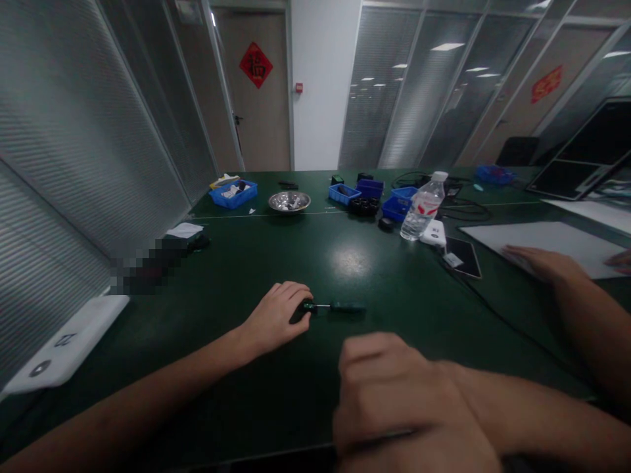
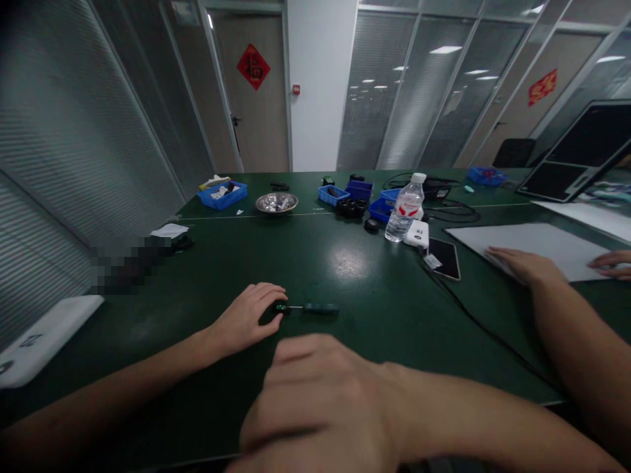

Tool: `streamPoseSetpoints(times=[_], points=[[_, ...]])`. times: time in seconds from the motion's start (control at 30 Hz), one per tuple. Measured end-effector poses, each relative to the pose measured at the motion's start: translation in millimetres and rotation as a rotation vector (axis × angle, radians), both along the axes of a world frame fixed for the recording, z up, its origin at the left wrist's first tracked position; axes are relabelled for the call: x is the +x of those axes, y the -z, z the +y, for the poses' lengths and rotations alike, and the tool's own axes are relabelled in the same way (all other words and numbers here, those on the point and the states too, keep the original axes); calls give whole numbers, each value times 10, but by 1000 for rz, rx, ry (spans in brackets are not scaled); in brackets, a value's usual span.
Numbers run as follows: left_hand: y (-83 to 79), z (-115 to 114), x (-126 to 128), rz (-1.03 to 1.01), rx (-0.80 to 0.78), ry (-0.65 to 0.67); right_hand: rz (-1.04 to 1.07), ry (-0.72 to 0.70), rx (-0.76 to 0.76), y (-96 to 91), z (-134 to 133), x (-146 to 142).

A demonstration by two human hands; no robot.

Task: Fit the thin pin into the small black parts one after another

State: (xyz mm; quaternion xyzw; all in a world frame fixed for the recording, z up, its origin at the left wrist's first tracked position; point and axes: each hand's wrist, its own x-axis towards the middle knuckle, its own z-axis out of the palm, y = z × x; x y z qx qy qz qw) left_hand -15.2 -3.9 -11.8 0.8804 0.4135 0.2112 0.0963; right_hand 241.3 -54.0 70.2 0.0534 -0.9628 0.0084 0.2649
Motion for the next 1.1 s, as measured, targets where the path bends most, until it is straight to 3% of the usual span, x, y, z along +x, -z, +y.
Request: streamPoseSetpoints(times=[0.03, 0.1, 0.17, 0.23, 0.33, 0.4, 1.1], points=[[4, 0, 1, 2, 2, -4, 14, 20, -19, -3, 99, -57], [2, -5, 1, -1, -3, -14, 31, 247, -120, 66, 350, -79], [-13, -16, 1, -16, -21, -15, -24, 459, -204, 226, 599, -14], [-34, -28, 1, -32, -38, -13, -55, 575, -299, 423, 783, 78], [-52, -38, 2, -42, -54, -14, -102, 605, -435, 633, 907, 168], [-53, -39, 1, -46, -57, -17, -100, 618, -471, 673, 923, 179], [-66, -67, -4, -74, -51, -56, -125, 567, -455, 656, 889, 132]])
